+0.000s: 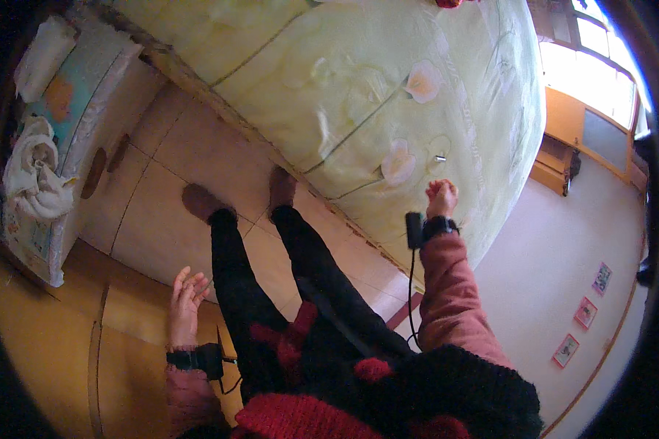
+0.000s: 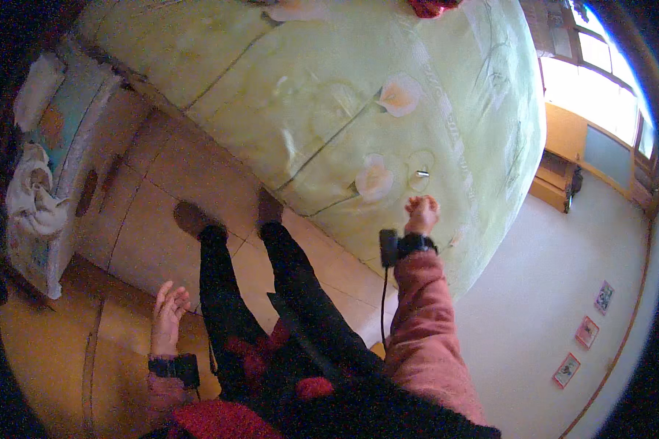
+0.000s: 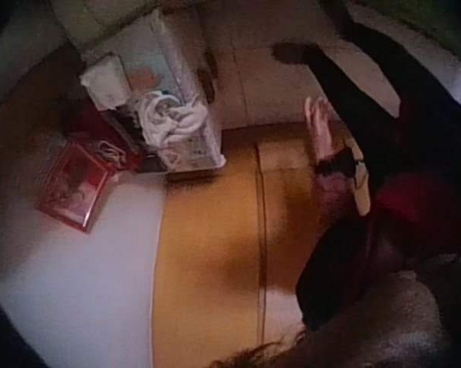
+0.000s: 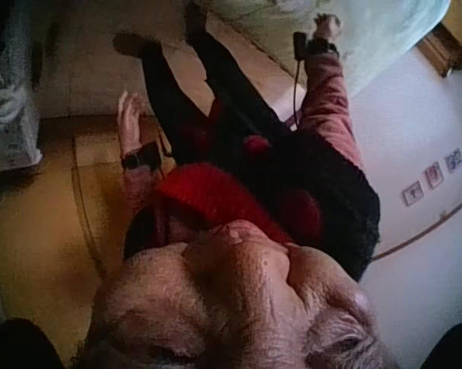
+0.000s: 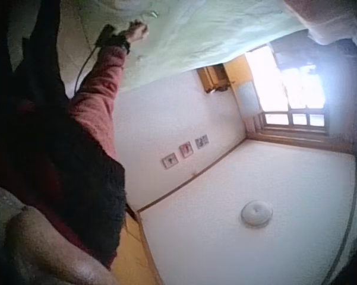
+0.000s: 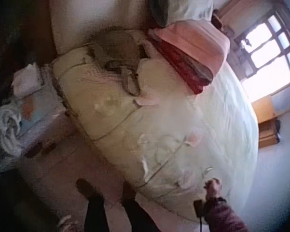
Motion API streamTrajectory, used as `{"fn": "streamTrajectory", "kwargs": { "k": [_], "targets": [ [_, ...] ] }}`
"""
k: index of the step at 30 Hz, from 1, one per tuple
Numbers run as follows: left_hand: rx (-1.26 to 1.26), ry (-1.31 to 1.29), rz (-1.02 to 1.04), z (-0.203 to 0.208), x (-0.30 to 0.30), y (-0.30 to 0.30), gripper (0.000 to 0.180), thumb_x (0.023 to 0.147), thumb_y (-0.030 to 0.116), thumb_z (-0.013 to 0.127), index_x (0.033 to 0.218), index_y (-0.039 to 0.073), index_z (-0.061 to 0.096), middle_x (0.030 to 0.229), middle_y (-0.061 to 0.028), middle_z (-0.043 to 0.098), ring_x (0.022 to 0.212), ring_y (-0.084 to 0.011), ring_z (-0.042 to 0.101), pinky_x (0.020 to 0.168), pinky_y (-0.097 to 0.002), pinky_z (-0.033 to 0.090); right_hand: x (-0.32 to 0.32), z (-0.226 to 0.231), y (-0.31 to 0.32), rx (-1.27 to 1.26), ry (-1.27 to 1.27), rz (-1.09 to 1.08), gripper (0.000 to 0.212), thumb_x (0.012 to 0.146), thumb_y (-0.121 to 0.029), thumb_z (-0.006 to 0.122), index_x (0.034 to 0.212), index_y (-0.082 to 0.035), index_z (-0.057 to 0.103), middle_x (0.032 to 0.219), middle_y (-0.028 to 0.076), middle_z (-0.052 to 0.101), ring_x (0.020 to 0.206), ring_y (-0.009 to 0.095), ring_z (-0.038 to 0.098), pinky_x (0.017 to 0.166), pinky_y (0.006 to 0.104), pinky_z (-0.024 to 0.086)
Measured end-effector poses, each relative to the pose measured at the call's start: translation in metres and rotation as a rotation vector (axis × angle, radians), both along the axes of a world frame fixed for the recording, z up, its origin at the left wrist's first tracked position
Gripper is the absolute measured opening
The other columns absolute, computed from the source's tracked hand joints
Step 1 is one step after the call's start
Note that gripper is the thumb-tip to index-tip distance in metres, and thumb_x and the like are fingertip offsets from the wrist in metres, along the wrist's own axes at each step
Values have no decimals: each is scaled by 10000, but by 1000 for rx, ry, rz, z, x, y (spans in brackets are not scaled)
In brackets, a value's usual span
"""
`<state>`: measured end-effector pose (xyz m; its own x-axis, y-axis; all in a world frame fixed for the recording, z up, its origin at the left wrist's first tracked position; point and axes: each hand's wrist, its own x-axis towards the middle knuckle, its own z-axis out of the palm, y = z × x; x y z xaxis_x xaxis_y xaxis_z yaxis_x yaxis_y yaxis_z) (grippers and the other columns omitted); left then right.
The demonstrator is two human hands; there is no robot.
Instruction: The person wipes a bedside table and bed headboard with a cloth, handles several small bottles and a plastic bag, and places items into a drawer under the bed. The person also wipes the bed headboard and moves around the room.
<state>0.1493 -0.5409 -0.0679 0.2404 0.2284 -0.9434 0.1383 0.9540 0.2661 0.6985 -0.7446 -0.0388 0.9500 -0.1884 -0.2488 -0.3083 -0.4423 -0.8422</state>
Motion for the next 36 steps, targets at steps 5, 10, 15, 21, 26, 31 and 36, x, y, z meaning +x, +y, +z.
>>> {"fn": "streamTrajectory", "kwargs": {
  "k": [5, 10, 15, 21, 26, 31, 36],
  "targets": [
    [64, -16, -26, 27, 29, -25, 419, 930, 239, 503, 1300, 66, 413, 1146, -114, 559, 1043, -204, 559, 900, -336, 463, 98, -37, -25, -35, 256, 69, 229, 836, -217, 631, 881, -36, 497, 695, 58, 541, 552, 157, 540, 431, 270, 418],
    [146, -64, -8, 77, 69, -23, 318, 951, 152, 463, 1245, 31, 468, 1148, -109, 572, 1046, -214, 569, 895, -356, 479, 91, -30, 13, -147, 130, 323, 170, 834, -181, 642, 854, -37, 554, 711, 38, 563, 565, 112, 509, 446, 252, 388],
    [424, -221, -9, 149, 105, -5, 317, 959, 162, 452, 1241, 17, 473, 1170, -108, 554, 1089, -210, 543, 938, -360, 451, -35, 49, 94, 254, 412, 717, 199, 872, -126, 599, 1048, -34, 579, 816, 33, 597, 676, 118, 545, 559, 258, 442],
    [486, -370, 149, 201, 141, -4, 371, 983, 220, 413, 1294, 20, 439, 1259, -83, 505, 1174, -195, 481, 1000, -350, 390, -198, 138, 177, 200, 693, 1552, 206, 861, -55, 593, 1056, 8, 582, 915, 70, 626, 775, 141, 578, 663, 275, 495],
    [386, -422, 267, 205, 114, 9, 471, 989, 368, 359, 1318, 38, 426, 1274, -76, 503, 1170, -190, 479, 1005, -341, 370, -270, 164, 214, 447, 329, 2039, 269, 810, -84, 597, 1064, -1, 566, 982, 229, 576, 907, 403, 566, 782, 423, 469],
    [516, -368, 264, 200, 51, 52, 497, 977, 419, 372, 1309, 56, 438, 1237, -65, 517, 1144, -184, 487, 990, -328, 374, -340, 169, 264, 442, 196, 2190, 242, 814, -76, 592, 1044, -4, 568, 1080, 202, 542, 984, 385, 544, 808, 418, 477],
    [519, -325, 480, 187, -11, 91, 394, 970, 329, 430, 1240, 50, 493, 1136, -51, 559, 1045, -154, 520, 892, -298, 416, -405, 165, 315, 496, 68, 2158, 238, 799, -50, 597, 1032, -5, 576, 1113, 182, 534, 1007, 371, 534, 831, 413, 478]
  ]
}}
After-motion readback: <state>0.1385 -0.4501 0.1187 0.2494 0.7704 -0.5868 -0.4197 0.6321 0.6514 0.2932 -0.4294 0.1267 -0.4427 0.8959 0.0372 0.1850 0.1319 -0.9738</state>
